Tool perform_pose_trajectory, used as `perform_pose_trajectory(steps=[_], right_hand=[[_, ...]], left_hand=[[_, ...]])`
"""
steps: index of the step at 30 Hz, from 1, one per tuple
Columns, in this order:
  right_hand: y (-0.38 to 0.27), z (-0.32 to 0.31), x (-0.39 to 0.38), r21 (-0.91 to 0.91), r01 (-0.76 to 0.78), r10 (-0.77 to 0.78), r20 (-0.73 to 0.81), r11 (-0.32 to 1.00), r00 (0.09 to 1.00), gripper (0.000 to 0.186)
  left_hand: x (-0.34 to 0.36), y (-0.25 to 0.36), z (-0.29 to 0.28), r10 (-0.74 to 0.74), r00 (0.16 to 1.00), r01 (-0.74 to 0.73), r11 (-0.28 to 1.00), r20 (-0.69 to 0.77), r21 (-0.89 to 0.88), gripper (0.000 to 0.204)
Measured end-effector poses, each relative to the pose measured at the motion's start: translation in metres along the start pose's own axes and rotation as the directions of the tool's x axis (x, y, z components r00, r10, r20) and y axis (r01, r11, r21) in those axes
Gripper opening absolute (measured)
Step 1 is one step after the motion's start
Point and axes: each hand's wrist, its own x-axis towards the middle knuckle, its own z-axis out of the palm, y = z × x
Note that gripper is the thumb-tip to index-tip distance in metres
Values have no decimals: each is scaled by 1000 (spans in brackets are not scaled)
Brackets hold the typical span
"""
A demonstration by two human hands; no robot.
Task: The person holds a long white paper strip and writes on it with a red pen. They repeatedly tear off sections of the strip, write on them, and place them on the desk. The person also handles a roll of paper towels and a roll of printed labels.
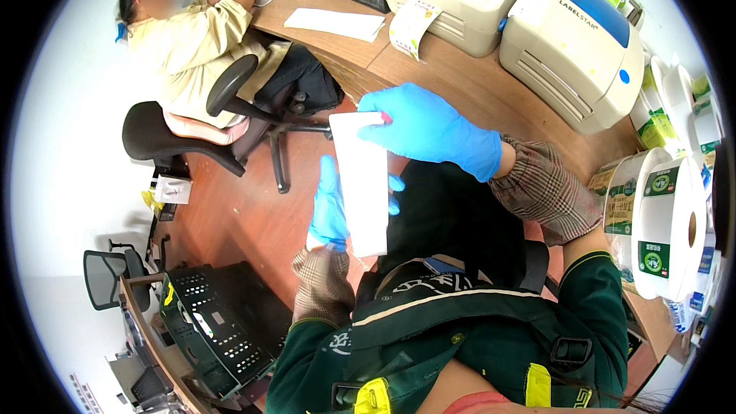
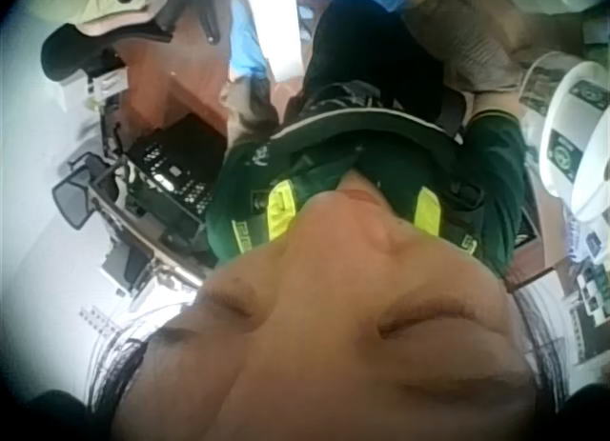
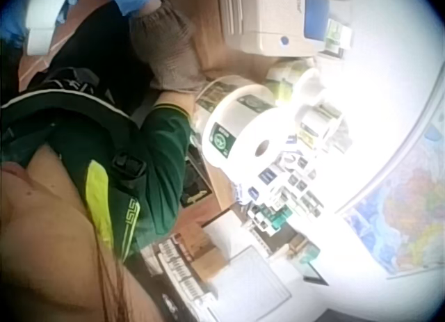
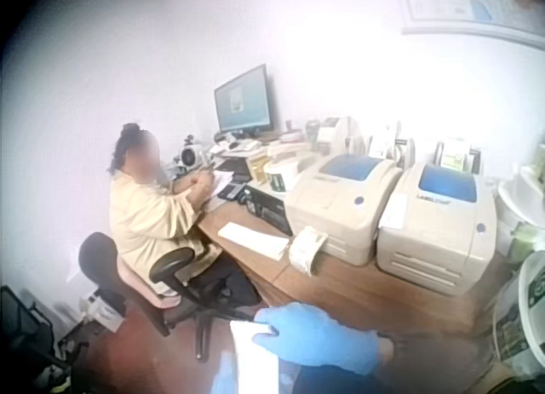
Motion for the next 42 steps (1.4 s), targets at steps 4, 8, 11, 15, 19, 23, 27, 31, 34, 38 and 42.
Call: perform_pose_trajectory(steps=[4, 8, 11, 15, 19, 23, 27, 31, 34, 38, 42], right_hand=[[1, -6, 3, 135, -111, 110, 18, 985, 994, 33], [18, 7, 1, -21, 0, -5, -253, 1000, 967, 31], [12, 14, 4, -312, 41, -190, -463, 949, 866, 30], [12, 22, 4, -457, 25, -210, -357, 889, 910, 26], [51, 35, -1, -583, 102, -304, -259, 806, 917, 13], [76, 51, 0, -633, 159, -227, -28, 757, 973, 10], [66, 53, 9, -490, 249, -316, -56, 835, 947, 8], [73, 42, 3, -477, 172, -209, -24, 862, 978, 4], [67, 43, 1, -494, 169, -182, 22, 853, 983, 4], [67, 50, 0, -473, 235, -240, 50, 849, 969, 4], [59, 52, -3, -499, 238, -204, 123, 833, 971, 5]], left_hand=[[-11, -9, -1, 13, 987, 29, 967, -163, 255, 52], [-16, -16, -21, 164, 866, 119, 850, -473, 513, 39], [-11, 3, -50, 479, 744, 37, 667, -466, 744, 31], [33, 86, -40, 657, 707, -121, 479, -263, 870, 26], [122, 153, -39, 755, 632, -338, 471, -175, 815, 28], [218, 216, -67, 720, 632, -307, 571, -286, 761, 30], [269, 260, -106, 695, 563, -24, 554, -447, 832, 47], [248, 200, -64, 746, 576, 211, 259, -334, 943, 41], [208, 179, -73, 775, 565, 135, 252, -283, 958, 33], [164, 154, -88, 726, 586, -57, 479, -359, 876, 29], [135, 109, -85, 636, 708, -224, 614, -307, 757, 49]])
